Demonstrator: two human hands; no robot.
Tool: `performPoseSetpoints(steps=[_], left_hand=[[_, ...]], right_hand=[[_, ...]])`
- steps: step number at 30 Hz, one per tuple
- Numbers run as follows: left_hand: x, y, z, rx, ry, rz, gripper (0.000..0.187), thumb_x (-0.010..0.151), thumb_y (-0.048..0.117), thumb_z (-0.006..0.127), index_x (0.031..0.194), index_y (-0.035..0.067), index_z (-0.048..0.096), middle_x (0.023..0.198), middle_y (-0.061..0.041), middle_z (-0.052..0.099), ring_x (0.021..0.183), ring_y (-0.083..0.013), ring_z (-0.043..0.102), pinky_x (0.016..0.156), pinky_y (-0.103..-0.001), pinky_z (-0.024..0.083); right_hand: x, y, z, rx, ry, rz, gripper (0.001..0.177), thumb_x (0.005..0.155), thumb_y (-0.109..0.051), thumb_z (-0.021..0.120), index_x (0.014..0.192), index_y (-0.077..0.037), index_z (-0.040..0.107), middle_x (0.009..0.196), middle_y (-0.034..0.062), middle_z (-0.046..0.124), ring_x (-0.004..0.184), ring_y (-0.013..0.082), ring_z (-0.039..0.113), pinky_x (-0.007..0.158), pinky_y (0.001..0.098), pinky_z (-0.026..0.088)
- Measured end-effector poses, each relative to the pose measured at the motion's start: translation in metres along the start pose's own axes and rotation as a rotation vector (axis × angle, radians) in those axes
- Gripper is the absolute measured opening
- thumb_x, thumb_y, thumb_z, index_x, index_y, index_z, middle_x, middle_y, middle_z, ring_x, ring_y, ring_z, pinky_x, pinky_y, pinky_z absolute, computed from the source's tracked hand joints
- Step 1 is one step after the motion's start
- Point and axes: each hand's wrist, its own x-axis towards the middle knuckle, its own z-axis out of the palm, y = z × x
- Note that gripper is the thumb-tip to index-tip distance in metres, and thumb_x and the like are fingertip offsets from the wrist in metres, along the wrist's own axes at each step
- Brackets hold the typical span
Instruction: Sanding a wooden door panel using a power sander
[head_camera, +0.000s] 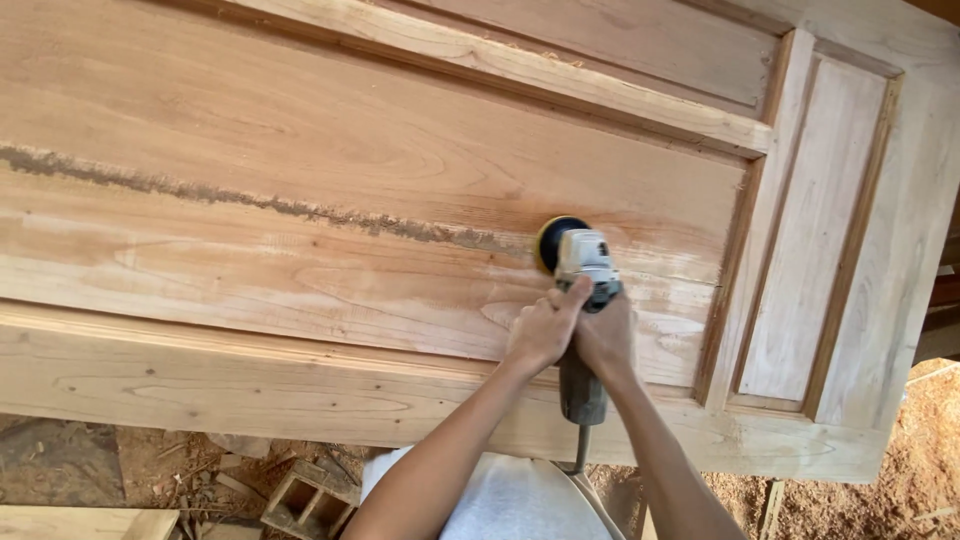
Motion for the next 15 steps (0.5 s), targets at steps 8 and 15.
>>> performPoseSetpoints(steps=[8,15], left_hand=[[0.009,-0.022,-0.010,0.033,0.041,-0.002,0.112,0.082,0.089,0.014,0.137,-0.002,0.052,0.133,-0.033,0.059,0.133,-0.0480,0.050,0.114,-0.057,0.034],[-0.029,-0.067,-0.054,-0.066,0.279,-0.082,0.084,0.104,0.060,0.013,0.143,-0.011,0.035,0.140,-0.040,0.047,0.137,-0.0529,0.040,0.120,-0.057,0.027]], right_hand=[[-0.015,-0.020,0.011,0.011,-0.025,0.006,0.069,0.074,-0.055,0.073,0.123,-0.007,0.060,0.105,0.0296,0.070,0.112,0.0487,0.065,0.088,0.0615,0.048],[-0.061,-0.081,0.057,-0.245,-0.278,-0.110,0.086,0.075,-0.059,0.065,0.143,-0.009,0.046,0.110,0.0279,0.072,0.114,0.0463,0.067,0.095,0.0603,0.051]])
